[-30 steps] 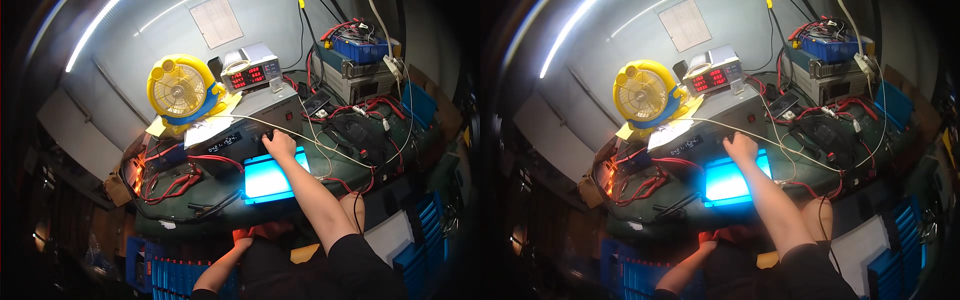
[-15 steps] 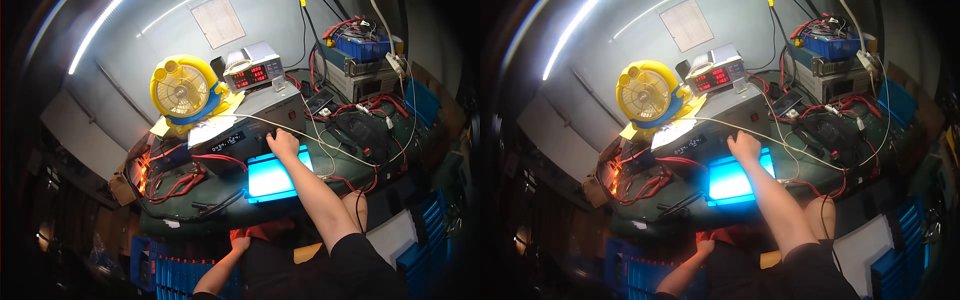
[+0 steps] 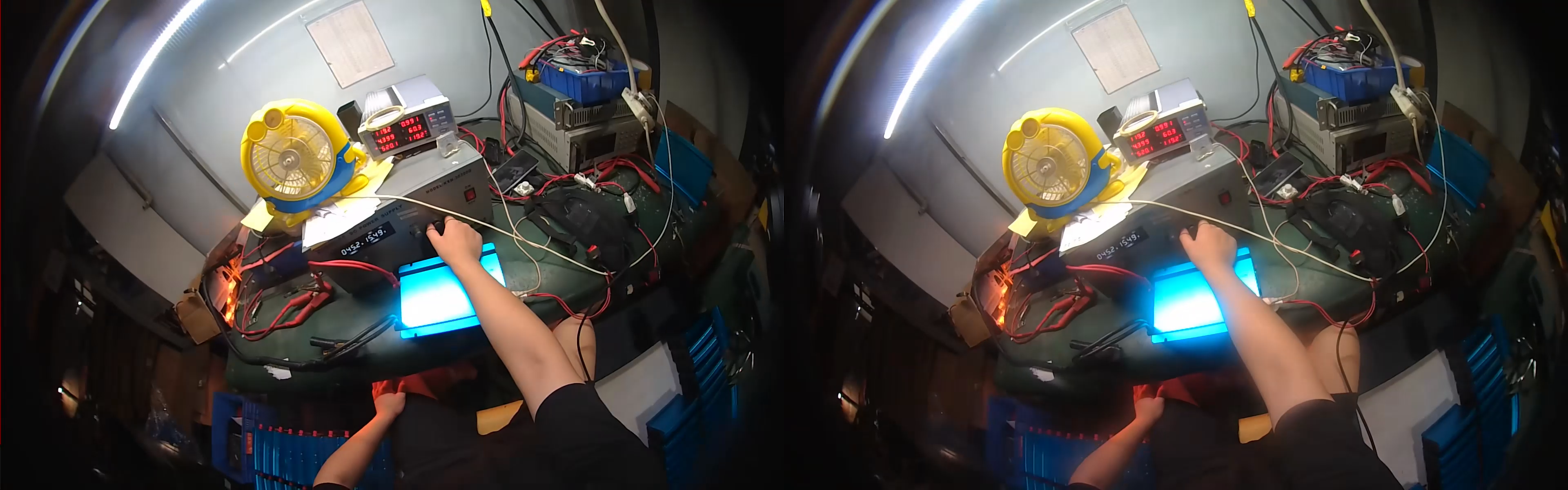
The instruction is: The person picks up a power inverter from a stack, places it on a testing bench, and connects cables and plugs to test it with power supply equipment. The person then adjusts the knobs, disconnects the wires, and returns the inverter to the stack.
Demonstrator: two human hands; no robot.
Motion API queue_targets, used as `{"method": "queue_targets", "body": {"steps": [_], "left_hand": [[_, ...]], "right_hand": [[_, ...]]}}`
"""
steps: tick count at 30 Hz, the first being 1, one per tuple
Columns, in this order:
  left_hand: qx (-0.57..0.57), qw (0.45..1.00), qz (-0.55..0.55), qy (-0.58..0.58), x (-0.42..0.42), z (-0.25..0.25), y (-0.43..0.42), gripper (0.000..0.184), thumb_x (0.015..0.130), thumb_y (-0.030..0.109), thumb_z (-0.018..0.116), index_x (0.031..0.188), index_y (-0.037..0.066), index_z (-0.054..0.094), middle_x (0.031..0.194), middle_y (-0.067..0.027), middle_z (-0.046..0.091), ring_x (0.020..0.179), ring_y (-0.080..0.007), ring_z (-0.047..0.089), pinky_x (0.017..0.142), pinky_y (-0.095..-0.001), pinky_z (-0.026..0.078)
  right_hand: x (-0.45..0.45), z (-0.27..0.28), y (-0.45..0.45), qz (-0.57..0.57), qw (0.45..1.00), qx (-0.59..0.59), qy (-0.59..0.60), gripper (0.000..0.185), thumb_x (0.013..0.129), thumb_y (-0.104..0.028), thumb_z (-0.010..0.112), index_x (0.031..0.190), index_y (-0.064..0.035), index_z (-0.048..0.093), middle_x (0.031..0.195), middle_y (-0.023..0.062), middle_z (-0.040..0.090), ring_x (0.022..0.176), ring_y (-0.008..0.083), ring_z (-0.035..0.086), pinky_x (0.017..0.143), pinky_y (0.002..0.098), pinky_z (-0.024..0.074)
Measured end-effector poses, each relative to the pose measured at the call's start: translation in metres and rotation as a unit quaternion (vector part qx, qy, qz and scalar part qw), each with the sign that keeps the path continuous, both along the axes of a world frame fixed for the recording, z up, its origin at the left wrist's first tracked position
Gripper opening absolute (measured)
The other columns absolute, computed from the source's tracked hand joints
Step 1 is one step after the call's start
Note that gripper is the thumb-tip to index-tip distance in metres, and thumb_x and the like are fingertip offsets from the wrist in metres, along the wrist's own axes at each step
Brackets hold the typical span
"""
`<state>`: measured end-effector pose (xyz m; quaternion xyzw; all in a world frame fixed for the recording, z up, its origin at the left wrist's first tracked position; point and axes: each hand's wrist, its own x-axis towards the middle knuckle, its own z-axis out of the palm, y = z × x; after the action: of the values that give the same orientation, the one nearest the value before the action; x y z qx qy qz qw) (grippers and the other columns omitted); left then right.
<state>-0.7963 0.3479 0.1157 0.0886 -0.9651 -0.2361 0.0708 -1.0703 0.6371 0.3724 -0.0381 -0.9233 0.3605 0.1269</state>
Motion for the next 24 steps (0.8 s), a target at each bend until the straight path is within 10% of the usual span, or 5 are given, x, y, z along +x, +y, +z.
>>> {"method": "queue_targets", "body": {"steps": [5,8,10,13,24], "left_hand": [[-0.007,1.0,-0.011,-0.028,0.002,-0.004,-0.007,0.059,0.095,0.039,0.065,0.147,0.015,0.054,0.158,-0.0166,0.047,0.148,-0.042,0.035,0.122,-0.0493,0.028],[0.002,0.997,0.061,-0.056,0.001,-0.002,-0.004,0.05,0.094,0.039,0.058,0.131,0.006,0.067,0.142,-0.0245,0.06,0.138,-0.0428,0.05,0.116,-0.0495,0.037],[-0.091,0.955,0.014,-0.28,0.0,-0.015,-0.019,0.059,0.091,0.047,0.046,0.104,-0.002,0.077,0.107,-0.0305,0.072,0.112,-0.0452,0.067,0.101,-0.0477,0.049],[-0.077,0.974,0.034,-0.21,0.003,-0.015,-0.014,0.059,0.089,0.043,0.042,0.085,-0.004,0.078,0.094,-0.0302,0.072,0.1,-0.0475,0.07,0.096,-0.0505,0.052],[-0.073,0.974,0.038,-0.211,0.004,-0.016,-0.014,0.059,0.089,0.045,0.044,0.085,-0.004,0.077,0.094,-0.0307,0.072,0.099,-0.0467,0.07,0.094,-0.051,0.052]], "right_hand": [[-0.003,-0.005,0.0,-0.003,1.0,0.011,0.01,0.047,0.098,-0.047,0.057,0.102,-0.0025,0.072,0.095,0.0186,0.076,0.093,0.0365,0.074,0.082,0.049,0.0573],[-0.007,-0.005,-0.001,-0.007,1.0,0.009,0.014,0.047,0.098,-0.047,0.057,0.101,-0.0027,0.072,0.095,0.0182,0.076,0.092,0.0366,0.074,0.081,0.049,0.0573],[-0.004,-0.005,-0.001,-0.004,1.0,0.007,0.013,0.047,0.098,-0.047,0.057,0.101,-0.0027,0.072,0.094,0.0181,0.076,0.092,0.0368,0.074,0.081,0.0491,0.0572],[-0.002,0.001,0.002,0.003,1.0,0.002,-0.006,0.047,0.097,-0.048,0.058,0.102,-0.0032,0.072,0.095,0.018,0.076,0.093,0.0369,0.074,0.081,0.0492,0.0571],[-0.005,-0.007,0.0,-0.003,1.0,0.011,0.019,0.046,0.097,-0.047,0.059,0.103,-0.0032,0.071,0.096,0.0179,0.076,0.094,0.036,0.074,0.082,0.0488,0.0571]]}}
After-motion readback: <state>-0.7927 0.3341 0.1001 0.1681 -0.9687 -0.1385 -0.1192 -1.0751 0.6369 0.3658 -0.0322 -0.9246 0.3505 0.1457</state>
